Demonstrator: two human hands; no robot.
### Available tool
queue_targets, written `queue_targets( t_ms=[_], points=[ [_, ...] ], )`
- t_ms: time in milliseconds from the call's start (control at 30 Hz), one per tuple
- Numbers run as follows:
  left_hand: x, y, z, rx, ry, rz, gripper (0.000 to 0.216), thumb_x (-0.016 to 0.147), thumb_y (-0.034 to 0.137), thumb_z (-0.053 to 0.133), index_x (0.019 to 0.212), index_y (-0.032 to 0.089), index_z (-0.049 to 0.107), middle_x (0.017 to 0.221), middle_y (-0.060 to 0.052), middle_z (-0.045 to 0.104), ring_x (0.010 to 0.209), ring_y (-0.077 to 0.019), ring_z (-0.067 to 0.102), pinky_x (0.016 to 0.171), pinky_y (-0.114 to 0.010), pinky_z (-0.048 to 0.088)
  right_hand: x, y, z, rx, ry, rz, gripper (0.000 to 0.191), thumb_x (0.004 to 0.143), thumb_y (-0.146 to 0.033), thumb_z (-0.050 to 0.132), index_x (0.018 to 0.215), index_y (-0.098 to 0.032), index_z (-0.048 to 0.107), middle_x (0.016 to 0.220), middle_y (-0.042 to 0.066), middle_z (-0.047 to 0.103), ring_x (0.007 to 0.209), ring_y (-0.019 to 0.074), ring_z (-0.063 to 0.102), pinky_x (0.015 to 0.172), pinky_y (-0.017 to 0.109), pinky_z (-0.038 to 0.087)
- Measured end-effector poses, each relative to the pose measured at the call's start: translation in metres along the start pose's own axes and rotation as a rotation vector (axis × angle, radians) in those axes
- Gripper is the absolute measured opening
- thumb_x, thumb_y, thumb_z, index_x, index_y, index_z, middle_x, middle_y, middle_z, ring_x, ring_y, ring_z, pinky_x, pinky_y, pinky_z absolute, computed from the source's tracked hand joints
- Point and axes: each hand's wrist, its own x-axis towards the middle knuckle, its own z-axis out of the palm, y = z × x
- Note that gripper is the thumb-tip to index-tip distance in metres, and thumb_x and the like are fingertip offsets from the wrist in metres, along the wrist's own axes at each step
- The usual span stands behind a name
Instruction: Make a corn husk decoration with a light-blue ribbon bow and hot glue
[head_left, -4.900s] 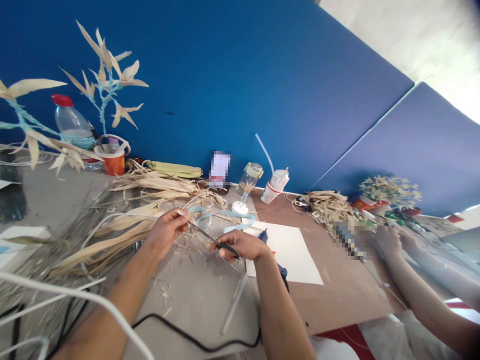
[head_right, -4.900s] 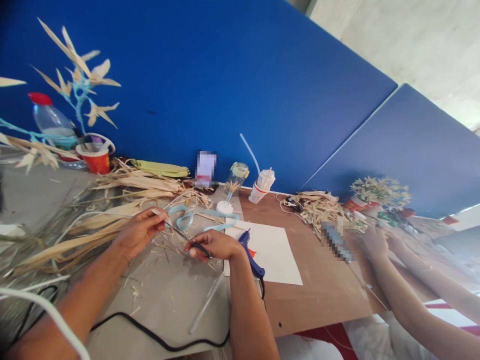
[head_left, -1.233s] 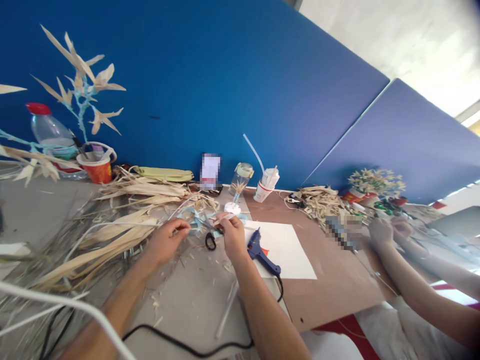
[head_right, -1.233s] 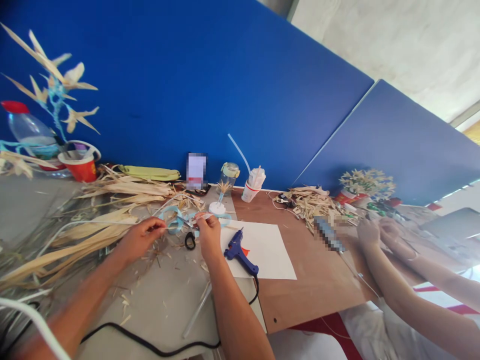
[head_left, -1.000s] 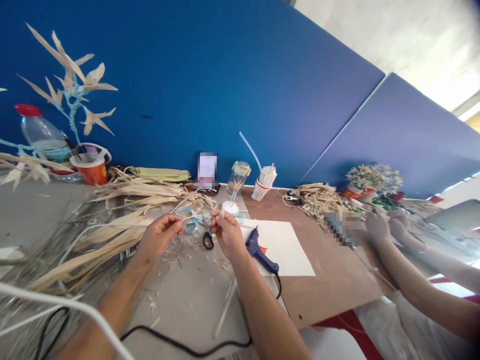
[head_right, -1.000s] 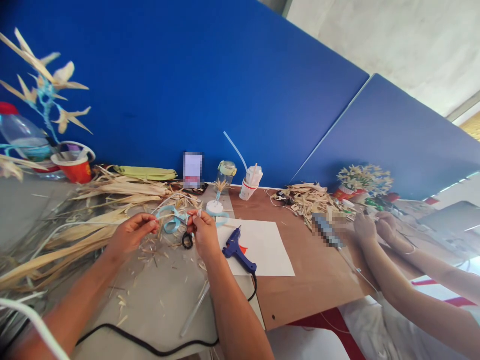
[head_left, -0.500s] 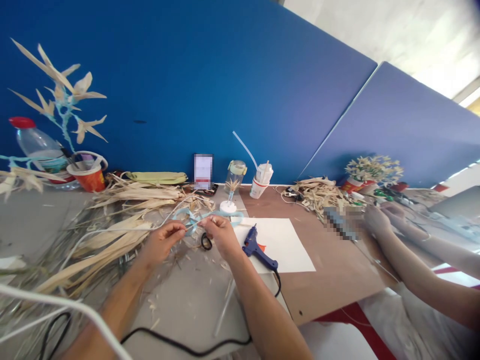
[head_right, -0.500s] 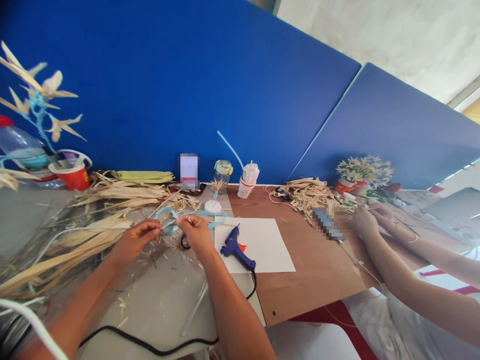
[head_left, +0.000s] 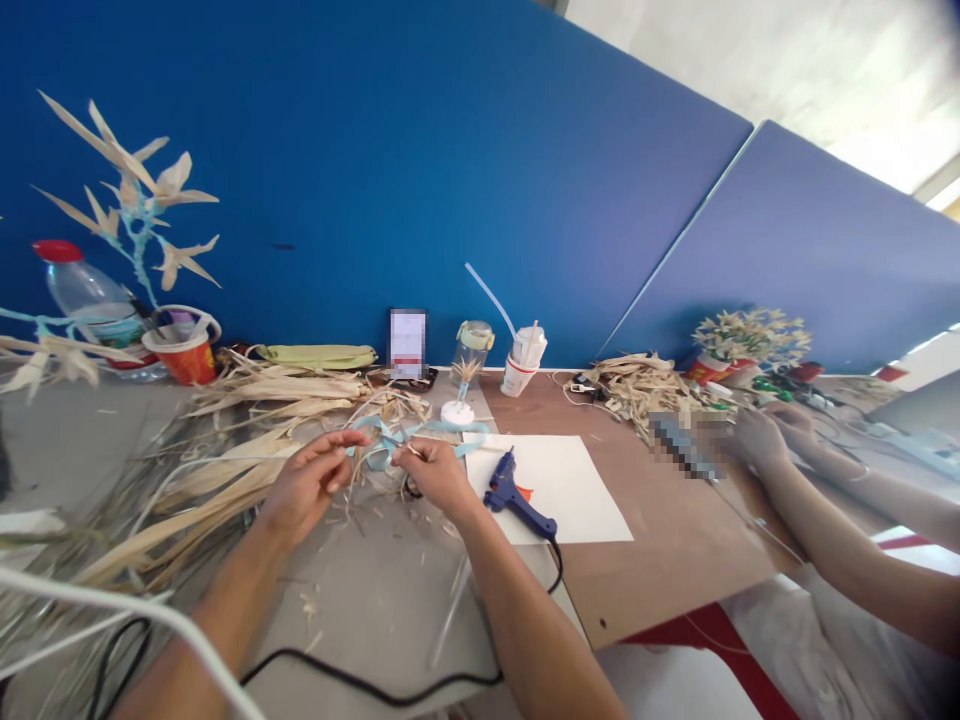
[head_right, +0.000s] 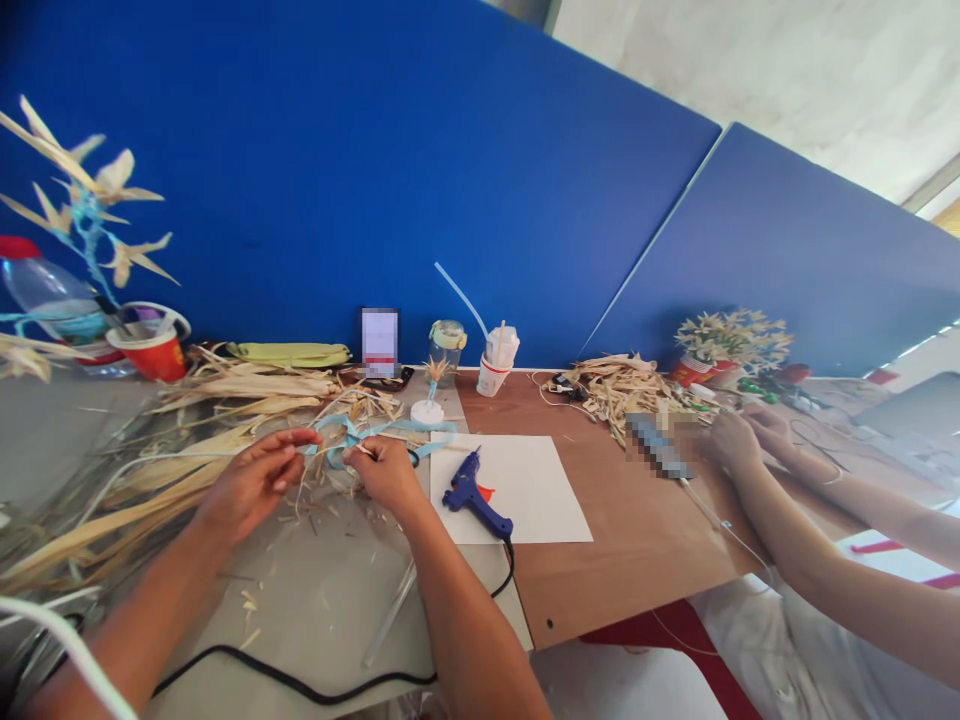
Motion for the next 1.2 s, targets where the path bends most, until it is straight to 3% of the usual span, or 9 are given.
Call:
queue_targets(
  t_ms=[100,267,433,533,633,700,767,933,1200],
  points=[
    [0.002,-0.005,-0.002,0.194,-0.041,0.037,0.026,0.074,0.038,0.068,0.091,0.019,0.074,0.051,0.003,0.053,0.044,-0.0086,0.035,0.046,-0.022,0.029,-0.003,-0.003,0.0,-0.095,-0.084,-0.012,0.028,0.075,-0.033,0.056,0.052,-0.019,0.047,0.052,-0.005,0.038,0.055,0.0101,0.036,0.053,0.023,0.025],
    [0.001,-0.013,0.005,0.492,-0.161,0.086,0.024,0.07,0.04,0.07,0.083,0.02,0.074,0.075,-0.003,0.069,0.065,-0.017,0.057,0.058,-0.026,0.043,-0.006,-0.003,-0.001,-0.168,-0.135,0.03,0.025,0.076,-0.03,0.056,0.055,-0.018,0.049,0.054,-0.006,0.039,0.055,0.0094,0.036,0.053,0.022,0.025],
    [0.004,-0.01,0.002,0.257,-0.03,0.024,0.027,0.071,0.044,0.068,0.079,0.018,0.066,0.062,0.002,0.06,0.043,-0.0073,0.036,0.042,-0.021,0.027,-0.004,0.001,-0.004,0.095,-0.18,0.096,0.021,0.071,-0.037,0.064,0.067,-0.017,0.059,0.057,-0.006,0.043,0.054,0.0084,0.035,0.054,0.022,0.027],
    [0.007,-0.013,-0.002,0.281,-0.041,0.002,0.027,0.072,0.044,0.068,0.077,0.018,0.068,0.067,-0.001,0.063,0.044,-0.0079,0.04,0.044,-0.022,0.03,-0.002,0.002,-0.005,0.229,-0.16,0.125,0.025,0.069,-0.042,0.065,0.067,-0.017,0.06,0.055,-0.006,0.04,0.052,0.0082,0.031,0.052,0.023,0.024],
    [0.007,-0.018,-0.001,0.526,-0.076,0.136,0.026,0.069,0.042,0.07,0.082,0.019,0.075,0.089,-0.009,0.07,0.075,-0.0202,0.062,0.06,-0.028,0.046,-0.001,0.003,-0.005,0.202,-0.118,0.094,0.025,0.072,-0.039,0.062,0.062,-0.018,0.056,0.053,-0.007,0.035,0.051,0.0084,0.029,0.051,0.023,0.023],
    [0.004,-0.019,0.001,0.664,-0.092,0.253,0.032,0.073,0.039,0.068,0.1,0.023,0.075,0.12,-0.011,0.064,0.105,-0.0266,0.06,0.078,-0.032,0.048,-0.001,0.004,-0.005,0.04,-0.069,0.037,0.024,0.075,-0.033,0.06,0.058,-0.018,0.052,0.054,-0.006,0.037,0.053,0.0091,0.032,0.053,0.023,0.025],
    [0.001,-0.018,0.002,0.763,-0.134,0.297,0.042,0.075,0.039,0.066,0.115,0.025,0.069,0.13,-0.01,0.059,0.112,-0.0276,0.057,0.078,-0.032,0.049,-0.001,0.004,-0.004,-0.146,-0.028,-0.005,0.024,0.077,-0.026,0.057,0.055,-0.018,0.052,0.055,-0.005,0.042,0.056,0.0102,0.038,0.056,0.023,0.028],
    [0.002,-0.019,-0.003,0.854,-0.08,0.404,0.032,0.087,0.038,0.051,0.101,0.022,0.074,0.104,-0.01,0.066,0.098,-0.0237,0.062,0.085,-0.035,0.049,-0.004,0.003,-0.003,-0.379,-0.001,-0.113,0.015,0.078,-0.016,0.057,0.066,-0.018,0.065,0.067,0.0,0.062,0.066,0.0135,0.052,0.063,0.023,0.035],
    [0.0,-0.021,0.002,0.926,-0.19,0.38,0.035,0.089,0.04,0.047,0.088,0.021,0.076,0.101,-0.008,0.062,0.087,-0.0198,0.062,0.082,-0.032,0.049,-0.002,0.003,-0.004,-0.21,0.032,-0.143,0.016,0.081,-0.022,0.057,0.073,-0.018,0.07,0.069,0.001,0.066,0.067,0.014,0.057,0.064,0.022,0.04]
  ],
)
